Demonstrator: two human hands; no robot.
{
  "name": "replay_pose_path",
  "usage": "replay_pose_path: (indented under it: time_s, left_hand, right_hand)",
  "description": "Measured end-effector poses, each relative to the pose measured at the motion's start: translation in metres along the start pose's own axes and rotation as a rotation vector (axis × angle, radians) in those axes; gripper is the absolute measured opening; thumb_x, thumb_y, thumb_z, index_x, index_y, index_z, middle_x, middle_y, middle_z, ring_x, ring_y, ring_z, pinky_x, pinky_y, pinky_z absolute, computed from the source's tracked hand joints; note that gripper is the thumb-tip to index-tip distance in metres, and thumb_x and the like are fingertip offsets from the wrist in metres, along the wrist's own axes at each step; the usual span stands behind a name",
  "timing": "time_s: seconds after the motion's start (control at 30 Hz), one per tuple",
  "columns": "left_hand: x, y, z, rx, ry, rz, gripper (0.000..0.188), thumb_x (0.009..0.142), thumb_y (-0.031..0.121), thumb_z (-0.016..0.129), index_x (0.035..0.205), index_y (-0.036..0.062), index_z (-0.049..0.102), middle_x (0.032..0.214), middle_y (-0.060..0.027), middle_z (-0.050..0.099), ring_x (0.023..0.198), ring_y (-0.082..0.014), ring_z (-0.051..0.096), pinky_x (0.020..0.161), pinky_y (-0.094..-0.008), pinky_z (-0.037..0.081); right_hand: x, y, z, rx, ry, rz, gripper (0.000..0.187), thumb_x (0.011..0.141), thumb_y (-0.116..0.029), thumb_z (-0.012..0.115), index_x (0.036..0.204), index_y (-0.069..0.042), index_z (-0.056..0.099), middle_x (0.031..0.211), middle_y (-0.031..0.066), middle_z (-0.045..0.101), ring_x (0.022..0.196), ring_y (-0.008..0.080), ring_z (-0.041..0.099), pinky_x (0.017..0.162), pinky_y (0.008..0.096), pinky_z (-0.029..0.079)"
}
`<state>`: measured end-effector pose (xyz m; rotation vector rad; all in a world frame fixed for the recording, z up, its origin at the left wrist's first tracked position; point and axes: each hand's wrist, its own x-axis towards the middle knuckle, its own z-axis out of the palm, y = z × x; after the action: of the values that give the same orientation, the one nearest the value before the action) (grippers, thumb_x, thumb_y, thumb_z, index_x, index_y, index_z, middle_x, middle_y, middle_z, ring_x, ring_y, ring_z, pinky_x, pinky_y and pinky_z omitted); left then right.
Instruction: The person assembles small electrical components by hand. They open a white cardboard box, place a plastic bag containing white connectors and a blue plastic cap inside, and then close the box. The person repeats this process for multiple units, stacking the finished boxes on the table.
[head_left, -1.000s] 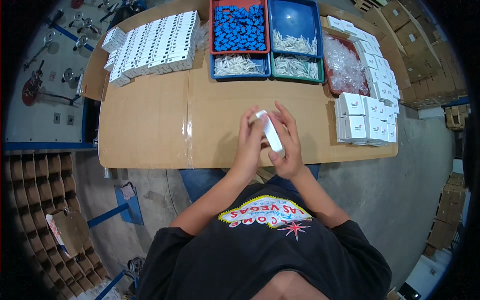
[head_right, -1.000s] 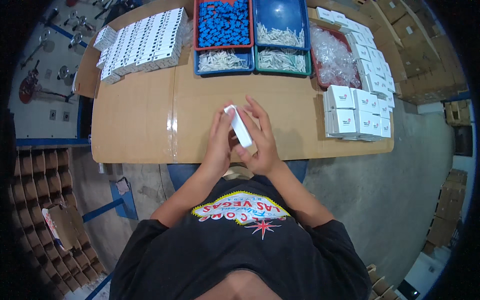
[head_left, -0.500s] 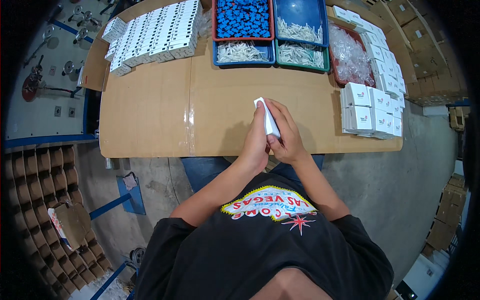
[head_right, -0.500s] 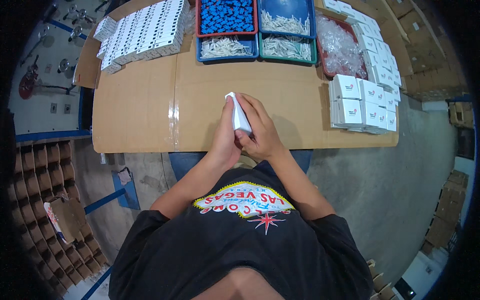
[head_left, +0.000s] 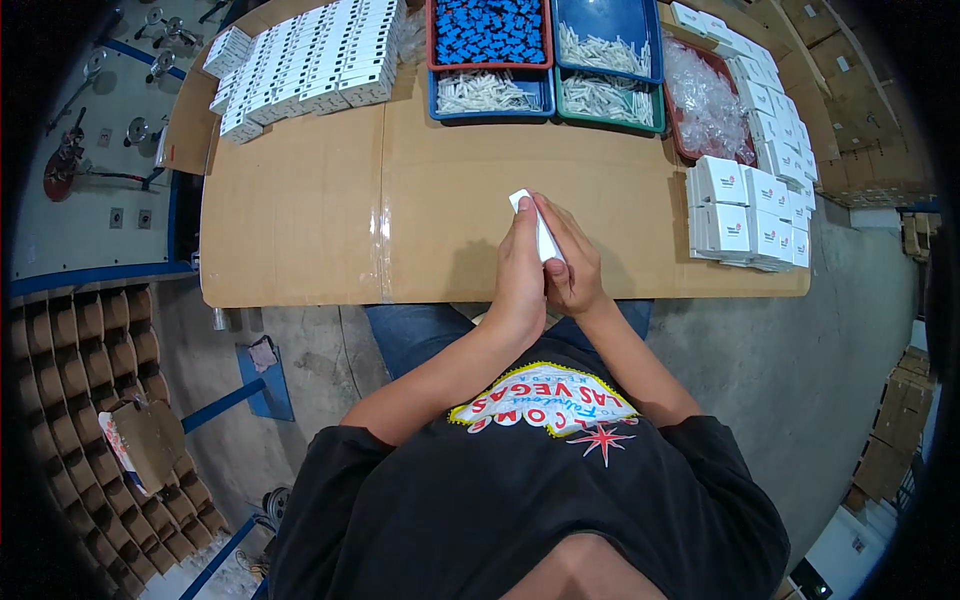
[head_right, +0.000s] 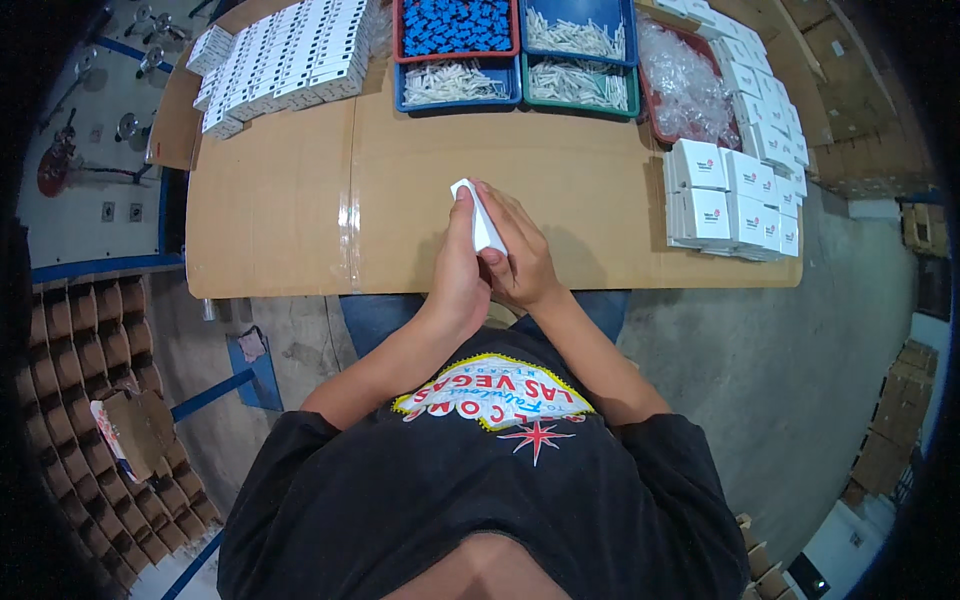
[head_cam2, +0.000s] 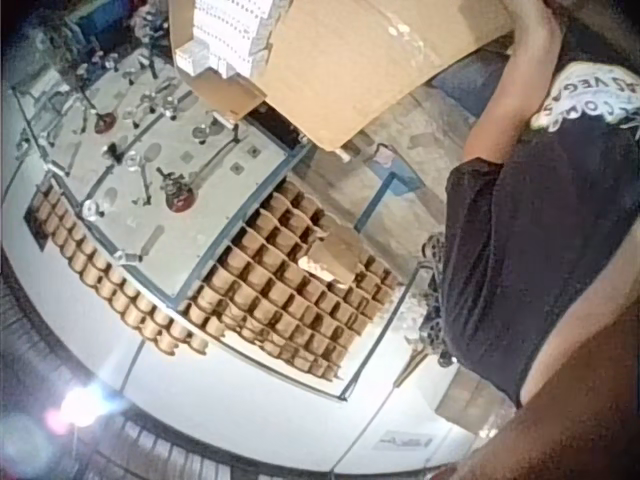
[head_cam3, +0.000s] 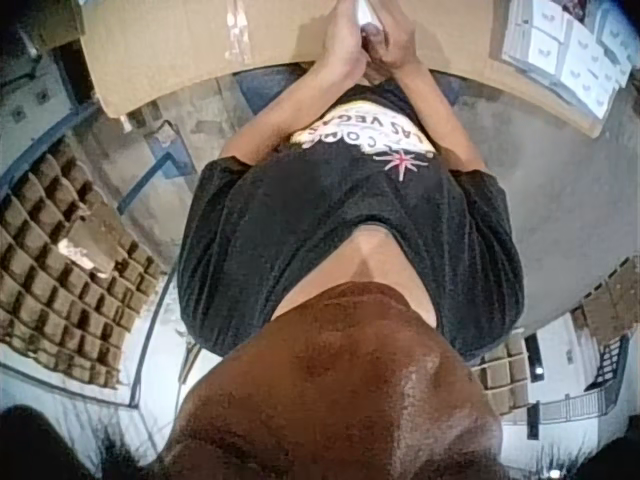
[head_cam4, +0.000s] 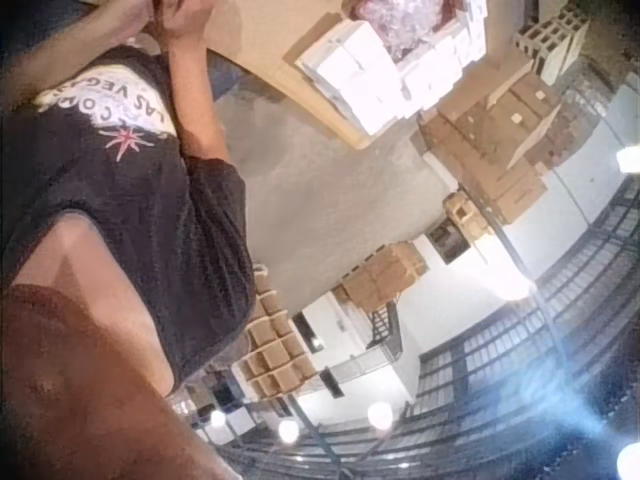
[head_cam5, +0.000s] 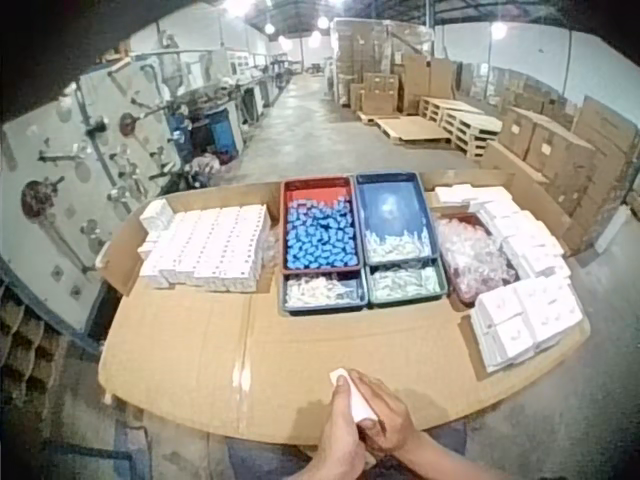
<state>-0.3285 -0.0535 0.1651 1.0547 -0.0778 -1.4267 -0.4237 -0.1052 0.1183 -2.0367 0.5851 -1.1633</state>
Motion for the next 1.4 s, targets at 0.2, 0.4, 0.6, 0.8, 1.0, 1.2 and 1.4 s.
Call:
replay_pose_path:
  time_s: [0.2, 0.4, 0.6, 0.8, 1.0, 1.2, 1.4]
  left_hand:
    - [-0.002, 0.002, 0.005, 0.016, 0.034, 0.013, 0.049, 0.106, 0.055, 0.049, 0.125, 0.0113, 0.058, 0.104, -0.0019, 0.063, 0.093, -0.0124, 0.062, 0.079, -0.0302, 0.053]
    - [0.002, -0.004, 0.002, 0.015, 0.036, 0.050, 0.048, 0.106, 0.054, 0.047, 0.122, 0.0104, 0.058, 0.102, -0.0028, 0.063, 0.088, -0.0128, 0.063, 0.072, -0.0301, 0.054]
    - [0.004, -0.007, -0.001, 0.021, 0.026, 0.062, 0.048, 0.106, 0.054, 0.047, 0.122, 0.0100, 0.059, 0.104, -0.0021, 0.064, 0.091, -0.0120, 0.063, 0.075, -0.0297, 0.053]
    - [0.001, -0.003, 0.003, 0.008, 0.049, 0.057, 0.048, 0.106, 0.054, 0.048, 0.124, 0.0111, 0.059, 0.107, -0.0018, 0.064, 0.096, -0.0116, 0.063, 0.082, -0.0293, 0.052]
    - [0.005, -0.006, 0.000, 0.010, 0.052, 0.055, 0.048, 0.106, 0.055, 0.048, 0.125, 0.0122, 0.059, 0.110, -0.0016, 0.065, 0.099, -0.0118, 0.063, 0.086, -0.0303, 0.051]
    - [0.007, -0.003, -0.002, -0.029, 0.033, -0.022, 0.050, 0.104, 0.059, 0.048, 0.126, 0.0148, 0.059, 0.111, -0.0012, 0.065, 0.103, -0.0142, 0.062, 0.092, -0.0324, 0.049]
    - [0.023, 0.008, -0.018, -0.050, 0.027, -0.250, 0.048, 0.103, 0.062, 0.046, 0.122, 0.0199, 0.059, 0.117, -0.0019, 0.064, 0.111, -0.0202, 0.060, 0.099, -0.0448, 0.046]
  right_hand:
    - [0.001, -0.002, 0.002, -0.003, 0.035, -0.005, 0.078, 0.109, -0.055, 0.033, 0.139, 0.014, 0.052, 0.137, 0.0313, 0.060, 0.126, 0.0439, 0.061, 0.107, 0.0460, 0.047]
    - [-0.001, 0.000, 0.005, 0.041, 0.070, 0.006, 0.073, 0.109, -0.053, 0.038, 0.138, 0.012, 0.054, 0.137, 0.0303, 0.060, 0.127, 0.0440, 0.061, 0.107, 0.0467, 0.047]
    - [-0.001, -0.002, 0.006, 0.030, 0.073, 0.032, 0.073, 0.109, -0.053, 0.034, 0.138, 0.011, 0.056, 0.137, 0.0290, 0.061, 0.127, 0.0434, 0.061, 0.107, 0.0464, 0.048]
    - [-0.001, 0.000, 0.007, 0.037, 0.065, 0.044, 0.073, 0.110, -0.053, 0.032, 0.137, 0.011, 0.056, 0.137, 0.0288, 0.061, 0.126, 0.0431, 0.062, 0.107, 0.0460, 0.048]
    - [-0.001, 0.002, 0.008, 0.066, 0.057, 0.077, 0.077, 0.109, -0.056, 0.028, 0.138, 0.010, 0.056, 0.137, 0.0279, 0.061, 0.127, 0.0411, 0.062, 0.107, 0.0444, 0.047]
    - [0.000, 0.002, 0.008, 0.142, 0.049, 0.136, 0.068, 0.111, -0.048, 0.031, 0.139, 0.009, 0.056, 0.137, 0.0273, 0.062, 0.127, 0.0398, 0.062, 0.108, 0.0413, 0.047]
    - [-0.008, 0.003, 0.016, 0.251, 0.032, 0.443, 0.062, 0.113, -0.042, 0.031, 0.140, 0.007, 0.058, 0.131, 0.0226, 0.067, 0.120, 0.0277, 0.066, 0.104, 0.0358, 0.048]
